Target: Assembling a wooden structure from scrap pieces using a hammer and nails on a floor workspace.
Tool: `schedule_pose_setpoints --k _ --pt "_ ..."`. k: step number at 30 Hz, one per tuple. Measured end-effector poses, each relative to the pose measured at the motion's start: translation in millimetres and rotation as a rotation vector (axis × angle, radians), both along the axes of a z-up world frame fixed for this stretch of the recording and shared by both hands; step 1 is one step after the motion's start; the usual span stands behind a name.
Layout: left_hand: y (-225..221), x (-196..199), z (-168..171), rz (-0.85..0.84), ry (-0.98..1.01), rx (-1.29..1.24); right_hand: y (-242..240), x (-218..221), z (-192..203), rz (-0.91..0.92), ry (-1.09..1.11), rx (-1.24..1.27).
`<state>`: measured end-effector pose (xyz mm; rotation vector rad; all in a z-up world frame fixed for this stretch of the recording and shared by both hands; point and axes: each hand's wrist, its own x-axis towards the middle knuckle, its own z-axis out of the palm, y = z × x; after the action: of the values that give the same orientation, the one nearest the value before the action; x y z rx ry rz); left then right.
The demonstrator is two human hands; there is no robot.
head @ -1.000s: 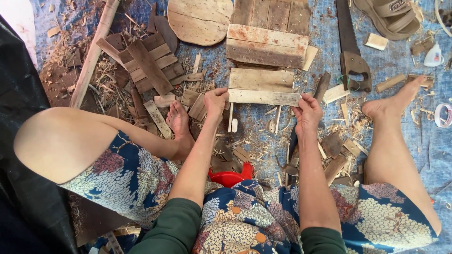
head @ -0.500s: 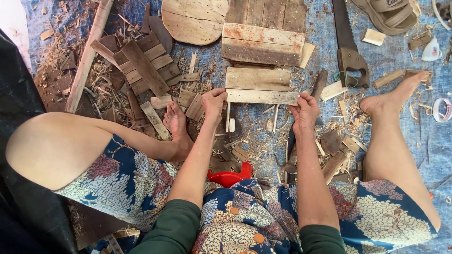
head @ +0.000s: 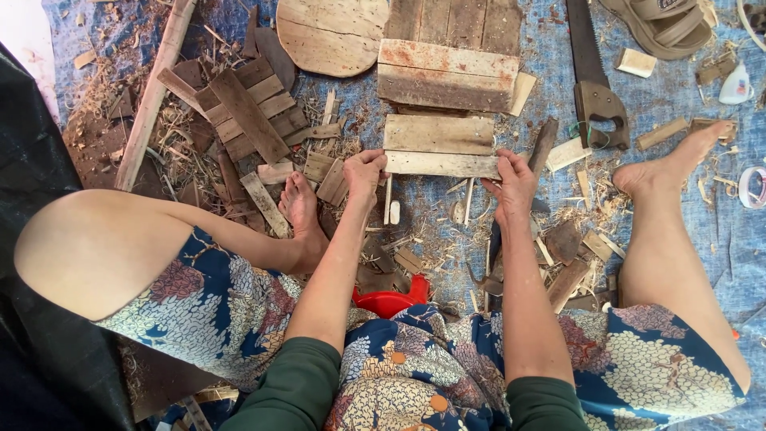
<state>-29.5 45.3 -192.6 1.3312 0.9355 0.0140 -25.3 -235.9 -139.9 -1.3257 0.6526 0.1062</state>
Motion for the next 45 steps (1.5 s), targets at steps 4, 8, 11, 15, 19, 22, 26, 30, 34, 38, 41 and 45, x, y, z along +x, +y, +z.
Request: schedule_pose_setpoints --k 4,8,11,15,19,22,26,30,34,38,41,45 --pt "-1 1 -3 0.006 -0.002 0.001 2 2 5 0.025 -0.021 -0.078" --pt "-4 1 7 0.017 -0.008 -0.010 10 6 10 0.052 -0.011 -0.132" --pt "-2 2 -3 0.014 -0.006 0.003 15 10 4 0.010 0.000 -0.062" --pt "2 1 -3 0.006 -0.008 -0.030 8 13 -14 0.087 -0.022 -0.126" --pt "0 2 -3 0.003 -0.015 -0.024 11 16 -25 0.058 -0.041 -0.282" --pt "-3 1 -5 0.007 -0.011 0.009 8 15 -39 0.028 -0.065 -0.296" --pt "-2 0 3 0.014 -0.022 0.008 6 17 -50 0.010 -0.085 -0.398" --pt "-2 0 1 0.018 -0.025 0.010 9 17 -44 0.006 -0.125 -0.514" --pt "-3 1 -5 0.028 -0.014 0.009 12 14 -39 0.022 -0.187 -0.591" --pt "-1 2 -13 0.041 -0.012 -0.014 18 12 -27 0.048 -0.229 -0.602" --pt "-1 2 -2 0.035 -0.027 -0.047 14 13 -33 0.054 -0.218 -0.585" --pt "1 3 -7 0.000 -0.037 -0.061 15 9 -23 0.074 -0.214 -0.574"
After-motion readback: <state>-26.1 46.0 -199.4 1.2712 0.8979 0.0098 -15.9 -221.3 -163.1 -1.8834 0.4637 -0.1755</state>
